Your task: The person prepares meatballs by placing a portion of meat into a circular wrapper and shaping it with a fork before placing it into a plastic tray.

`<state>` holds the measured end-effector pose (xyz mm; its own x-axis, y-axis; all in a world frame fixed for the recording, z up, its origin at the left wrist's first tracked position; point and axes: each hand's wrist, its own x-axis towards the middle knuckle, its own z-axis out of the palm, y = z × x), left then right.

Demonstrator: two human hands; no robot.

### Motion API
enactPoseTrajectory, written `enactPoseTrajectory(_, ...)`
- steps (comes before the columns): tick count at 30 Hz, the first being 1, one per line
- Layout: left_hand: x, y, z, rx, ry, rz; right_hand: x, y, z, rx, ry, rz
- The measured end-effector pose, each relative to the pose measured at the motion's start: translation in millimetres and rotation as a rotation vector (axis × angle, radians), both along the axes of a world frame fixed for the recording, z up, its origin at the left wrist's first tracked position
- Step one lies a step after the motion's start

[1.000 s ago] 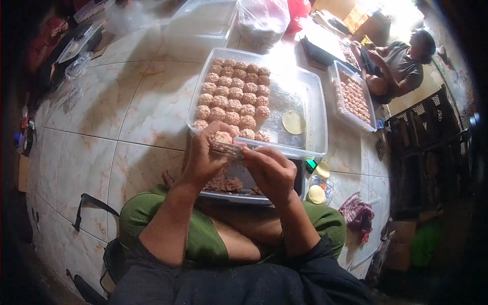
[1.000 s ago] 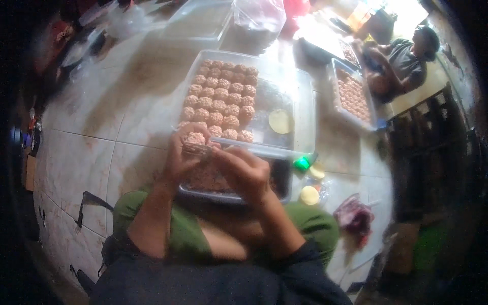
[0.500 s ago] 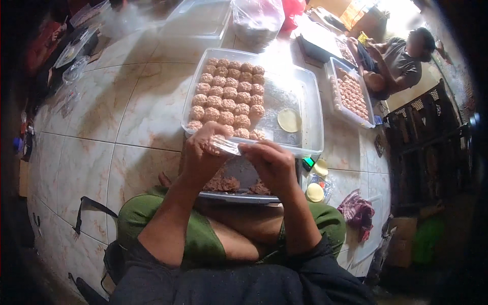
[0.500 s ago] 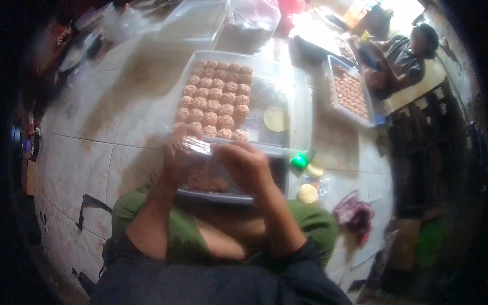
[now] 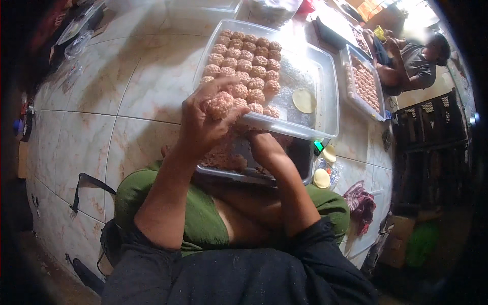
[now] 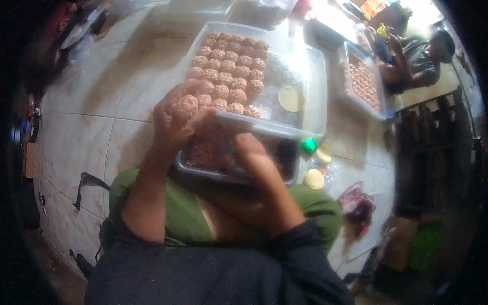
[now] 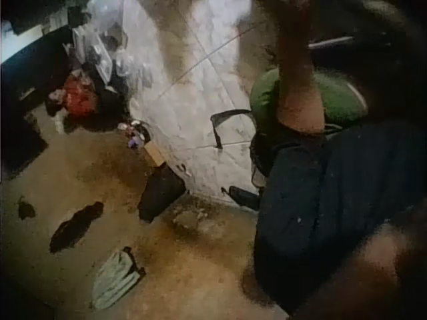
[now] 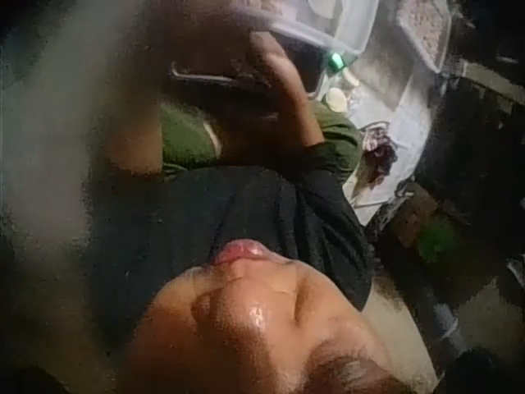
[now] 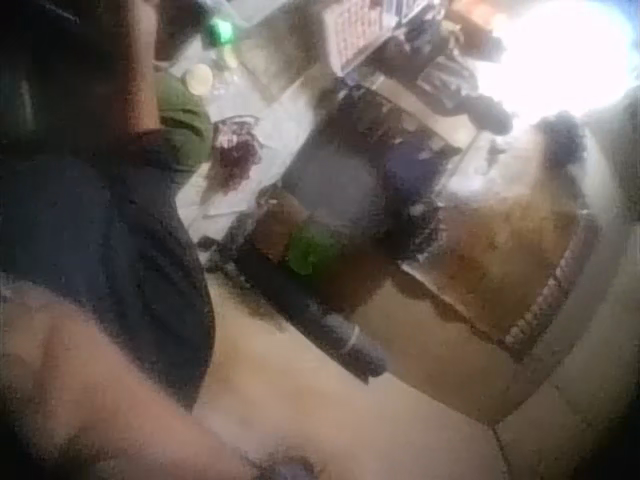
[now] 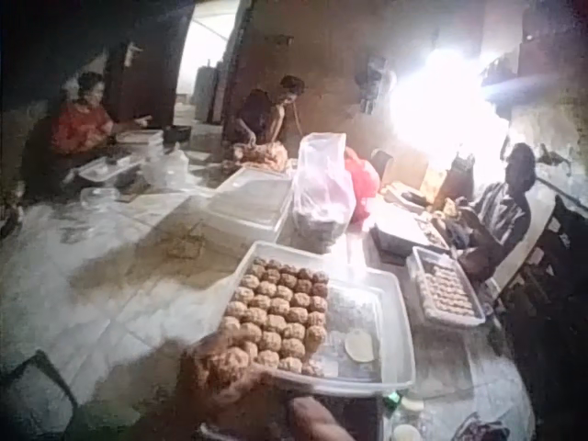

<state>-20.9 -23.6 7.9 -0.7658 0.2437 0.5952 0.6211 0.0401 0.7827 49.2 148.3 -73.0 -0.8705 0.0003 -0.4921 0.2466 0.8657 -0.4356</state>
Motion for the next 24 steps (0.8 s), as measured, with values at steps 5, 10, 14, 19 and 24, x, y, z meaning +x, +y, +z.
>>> enactPoseTrajectory(5,-1.4,0.0,2.5,0.039,-0.335,-0.157,-9.1,-1.2,-30.4,-0.249,0.228,-0.268)
enactPoseTrajectory(10,1.4,-3.6,5.2,0.028,-0.438,-0.256,-3.2,-7.6,-16.6,-0.054,0.181,-0.032)
enactPoseTrajectory(14,5.3,3.7,-0.1,0.179,-0.513,-0.23,4.0,23.0,-9.8,-0.266,0.064,0.073)
enactPoseTrajectory(19,-4.9,0.0,-3.2,0.129,-0.416,-0.286,12.4,60.8,45.2,-0.779,-0.023,0.016)
enactPoseTrajectory(24,-4.5,2.3,-8.9,-0.072,-0.177,-0.173,26.8,66.3,73.5,-1.013,0.102,-0.117)
